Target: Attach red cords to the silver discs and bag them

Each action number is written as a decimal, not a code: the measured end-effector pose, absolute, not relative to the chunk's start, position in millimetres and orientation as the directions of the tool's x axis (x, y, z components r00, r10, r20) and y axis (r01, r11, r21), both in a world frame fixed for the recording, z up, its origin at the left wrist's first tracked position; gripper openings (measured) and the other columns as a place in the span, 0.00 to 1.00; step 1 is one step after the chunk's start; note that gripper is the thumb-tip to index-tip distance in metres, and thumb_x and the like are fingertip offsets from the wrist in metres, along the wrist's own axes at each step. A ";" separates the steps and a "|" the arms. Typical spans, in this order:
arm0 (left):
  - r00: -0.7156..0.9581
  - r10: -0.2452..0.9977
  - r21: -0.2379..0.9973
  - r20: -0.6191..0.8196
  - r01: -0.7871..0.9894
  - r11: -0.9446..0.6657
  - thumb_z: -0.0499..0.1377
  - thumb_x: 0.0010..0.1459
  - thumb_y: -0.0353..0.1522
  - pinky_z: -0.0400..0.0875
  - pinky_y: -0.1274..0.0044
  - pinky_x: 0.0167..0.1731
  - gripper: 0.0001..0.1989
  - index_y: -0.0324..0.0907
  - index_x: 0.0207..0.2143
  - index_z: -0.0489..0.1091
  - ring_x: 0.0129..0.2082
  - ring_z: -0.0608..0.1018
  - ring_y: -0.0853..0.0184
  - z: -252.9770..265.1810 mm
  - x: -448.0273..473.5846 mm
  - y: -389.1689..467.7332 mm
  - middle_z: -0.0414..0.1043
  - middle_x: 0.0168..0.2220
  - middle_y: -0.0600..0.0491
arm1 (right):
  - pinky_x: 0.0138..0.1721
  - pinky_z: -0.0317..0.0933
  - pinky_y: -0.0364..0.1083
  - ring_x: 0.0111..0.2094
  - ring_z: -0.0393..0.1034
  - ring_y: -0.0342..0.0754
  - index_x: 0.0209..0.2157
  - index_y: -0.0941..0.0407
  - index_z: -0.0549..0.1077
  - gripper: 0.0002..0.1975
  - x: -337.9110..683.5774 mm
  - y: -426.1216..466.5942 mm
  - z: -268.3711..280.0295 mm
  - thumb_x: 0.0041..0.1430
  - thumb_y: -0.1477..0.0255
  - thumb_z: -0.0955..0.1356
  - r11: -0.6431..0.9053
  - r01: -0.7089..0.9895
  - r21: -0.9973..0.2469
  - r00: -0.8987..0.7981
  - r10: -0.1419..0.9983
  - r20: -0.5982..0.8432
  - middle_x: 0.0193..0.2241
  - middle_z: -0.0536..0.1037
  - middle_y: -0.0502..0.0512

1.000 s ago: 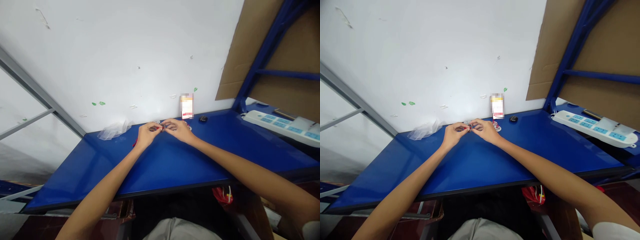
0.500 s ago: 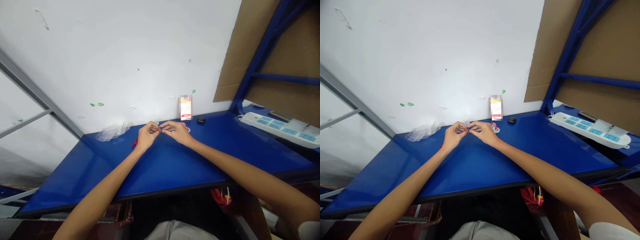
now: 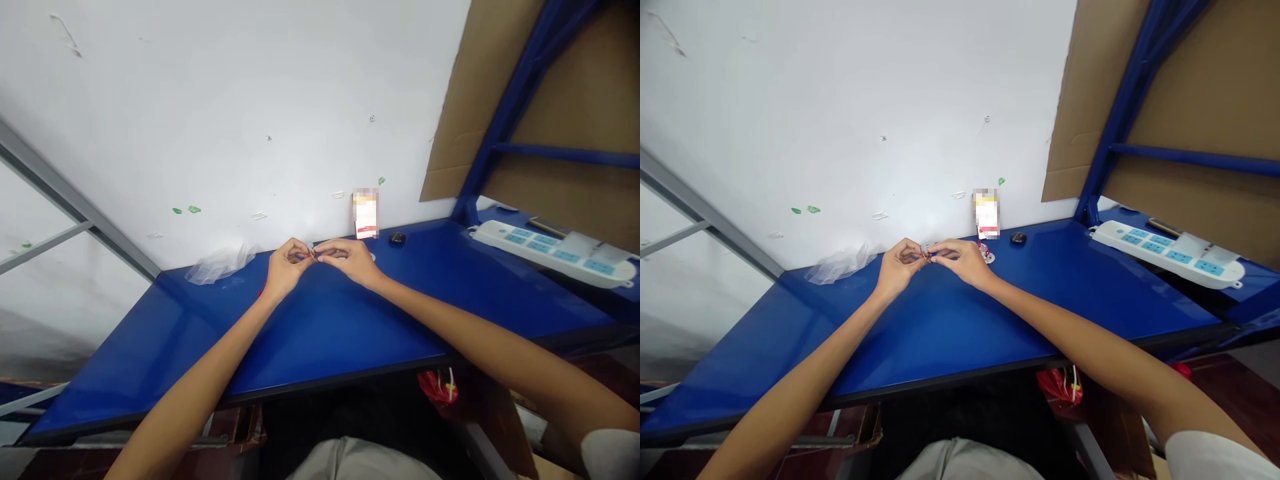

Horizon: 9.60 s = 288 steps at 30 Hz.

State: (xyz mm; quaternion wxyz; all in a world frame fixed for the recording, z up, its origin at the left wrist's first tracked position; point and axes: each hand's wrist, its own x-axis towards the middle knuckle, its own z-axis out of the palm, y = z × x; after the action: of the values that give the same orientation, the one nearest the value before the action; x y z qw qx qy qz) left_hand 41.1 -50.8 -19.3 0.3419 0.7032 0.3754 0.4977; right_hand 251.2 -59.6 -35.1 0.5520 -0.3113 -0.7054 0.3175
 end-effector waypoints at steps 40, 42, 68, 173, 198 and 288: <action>0.293 0.914 0.960 0.281 -0.063 -0.274 0.74 0.49 0.32 0.75 0.74 0.39 0.15 0.41 0.36 0.72 0.33 0.81 0.67 -20.6 40.8 -47.7 0.81 0.33 0.54 | 0.51 0.80 0.52 0.48 0.82 0.53 0.45 0.49 0.87 0.12 250.1 -59.9 -39.7 0.62 0.60 0.78 0.655 0.083 -0.751 -0.199 0.750 0.631 0.48 0.85 0.55; 0.284 0.917 0.960 0.281 -0.078 -0.270 0.74 0.50 0.32 0.74 0.74 0.39 0.15 0.41 0.36 0.72 0.32 0.81 0.67 -20.6 40.1 -47.0 0.81 0.32 0.54 | 0.50 0.80 0.52 0.48 0.82 0.53 0.45 0.49 0.87 0.12 250.0 -60.0 -39.3 0.63 0.60 0.78 0.655 0.072 -0.752 -0.204 0.748 0.631 0.47 0.85 0.55; 0.491 0.771 0.743 0.405 0.315 -0.591 0.66 0.66 0.46 0.78 0.67 0.47 0.23 0.45 0.57 0.71 0.53 0.78 0.56 -32.5 34.2 -42.7 0.74 0.56 0.45 | 0.46 0.70 0.49 0.45 0.76 0.50 0.49 0.52 0.75 0.07 269.6 -61.8 -24.6 0.75 0.73 0.65 0.743 0.571 -0.350 -0.463 0.643 0.610 0.51 0.75 0.58; 0.430 0.858 0.238 0.282 0.835 -0.496 0.55 0.65 0.39 0.66 0.72 0.34 0.15 0.43 0.36 0.80 0.32 0.80 0.60 17.0 -36.0 -11.9 0.82 0.32 0.49 | 0.43 0.63 0.47 0.46 0.77 0.54 0.48 0.56 0.82 0.15 356.3 -2.4 -20.3 0.75 0.68 0.64 0.461 0.848 -0.262 -0.301 0.826 0.477 0.48 0.85 0.60; 0.680 0.733 0.329 -0.018 0.697 -0.638 0.63 0.58 0.35 0.72 0.74 0.41 0.07 0.45 0.37 0.80 0.42 0.82 0.60 -3.4 -41.6 3.4 0.83 0.40 0.52 | 0.64 0.67 0.59 0.60 0.74 0.59 0.58 0.55 0.77 0.16 267.5 -44.6 -51.6 0.73 0.70 0.66 0.719 0.667 -0.198 -0.573 0.663 0.482 0.58 0.80 0.63; 0.439 0.809 0.816 0.391 0.241 -0.525 0.64 0.67 0.42 0.78 0.69 0.47 0.15 0.45 0.51 0.80 0.52 0.80 0.57 -29.1 37.6 -42.4 0.79 0.54 0.46 | 0.39 0.58 0.49 0.36 0.69 0.51 0.46 0.53 0.64 0.07 271.9 -53.4 -40.9 0.75 0.79 0.59 0.791 0.575 -0.208 -0.621 0.588 0.519 0.43 0.73 0.57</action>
State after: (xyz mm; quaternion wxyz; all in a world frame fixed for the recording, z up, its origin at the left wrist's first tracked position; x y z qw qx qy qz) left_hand 37.6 -42.4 -29.1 0.3496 0.7729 0.3397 0.4063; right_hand 271.9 -53.4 -40.9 0.2921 -0.3231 -0.9001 0.0105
